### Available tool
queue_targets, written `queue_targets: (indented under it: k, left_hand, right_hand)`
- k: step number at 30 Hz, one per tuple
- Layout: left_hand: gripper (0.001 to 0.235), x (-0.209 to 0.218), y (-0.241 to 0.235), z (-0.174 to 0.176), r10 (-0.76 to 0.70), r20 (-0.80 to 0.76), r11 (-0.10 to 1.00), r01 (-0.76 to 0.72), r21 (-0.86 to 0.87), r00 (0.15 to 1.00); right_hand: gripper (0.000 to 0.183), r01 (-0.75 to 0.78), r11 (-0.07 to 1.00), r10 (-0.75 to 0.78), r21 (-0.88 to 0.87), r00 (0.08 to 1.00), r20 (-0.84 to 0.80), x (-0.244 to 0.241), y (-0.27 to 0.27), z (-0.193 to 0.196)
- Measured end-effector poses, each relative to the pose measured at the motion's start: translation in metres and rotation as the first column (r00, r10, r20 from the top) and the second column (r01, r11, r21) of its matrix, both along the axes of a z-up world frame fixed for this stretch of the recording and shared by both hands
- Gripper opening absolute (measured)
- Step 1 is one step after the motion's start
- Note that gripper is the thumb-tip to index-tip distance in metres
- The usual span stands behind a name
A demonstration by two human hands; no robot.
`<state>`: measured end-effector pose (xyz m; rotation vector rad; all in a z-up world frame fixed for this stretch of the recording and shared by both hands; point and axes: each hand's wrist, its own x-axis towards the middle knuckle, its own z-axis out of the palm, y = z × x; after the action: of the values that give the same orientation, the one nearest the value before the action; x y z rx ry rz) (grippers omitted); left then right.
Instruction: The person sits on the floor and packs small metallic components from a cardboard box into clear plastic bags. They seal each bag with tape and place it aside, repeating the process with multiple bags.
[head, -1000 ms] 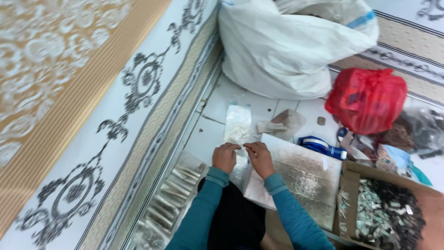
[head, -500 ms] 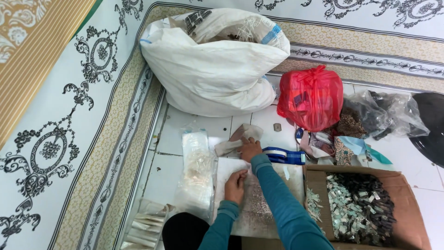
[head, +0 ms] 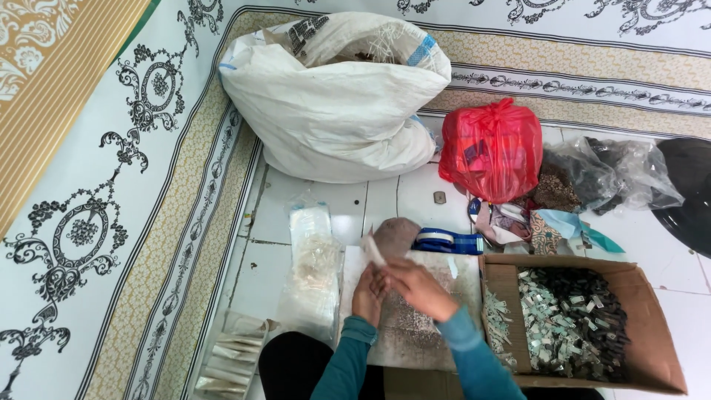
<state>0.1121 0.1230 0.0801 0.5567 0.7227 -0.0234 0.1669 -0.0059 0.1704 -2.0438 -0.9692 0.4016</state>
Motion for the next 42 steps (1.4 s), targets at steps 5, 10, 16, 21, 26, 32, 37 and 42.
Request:
queue_targets:
  k: [5,10,16,21,26,32,37,42]
  left_hand:
    - [0.079,-0.003,-0.062,0.04,-0.238,-0.351,0.967,0.256,0.006,0.906]
    - [0.069,-0.056,-0.028,0.162,-0.191,-0.15,0.938,0.226,0.264,0.97]
    - [0.08,-0.075,-0.062,0.05,-0.191,-0.018,0.945,0.189,0.267,0.981]
    - [0.032,-0.045,-0.012,-0.054,-0.011,0.058,0.995,0.005,0.103,0.998]
    - [0.043,-0.075,-0.081,0.102,-0.173,0.197,0.97,0.133,0.202,0.965]
    - [0.078,-0.053,-0.084,0.009,-0.387,0.068,0.718,0.254,0.648,0.92]
    - [0.075,-0.023,-0.075,-0.025,-0.292,-0.166,0.59,0.315,0.744,0.942]
    - [0.063,-0.036,-0.09,0.064,-0.204,0.049,0.689,0.108,0.717,0.978]
  right_hand:
    - [0.039,-0.065,0.995,0.036,-0.08,0.944,-0.327,-0.055,-0.033,0.036]
    - [0.05,0.515,0.857,-0.463,0.033,0.795,-0.392,-0.056,-0.018,0.022]
    - [0.069,0.625,0.778,-0.498,0.066,0.678,-0.54,-0.088,0.017,0.003]
    - [0.072,0.718,0.691,-0.464,0.079,0.525,-0.714,-0.133,0.017,-0.001]
    - [0.074,0.785,0.614,-0.413,0.083,0.409,-0.814,-0.133,0.001,0.009]
    - [0.077,0.854,0.515,-0.298,0.066,0.251,-0.921,-0.119,0.003,0.022]
    - [0.079,0.903,0.429,-0.194,0.026,0.12,-0.973,-0.137,0.001,0.017]
    - [0.088,0.893,0.447,-0.227,-0.058,0.051,-0.972,-0.138,-0.01,0.025]
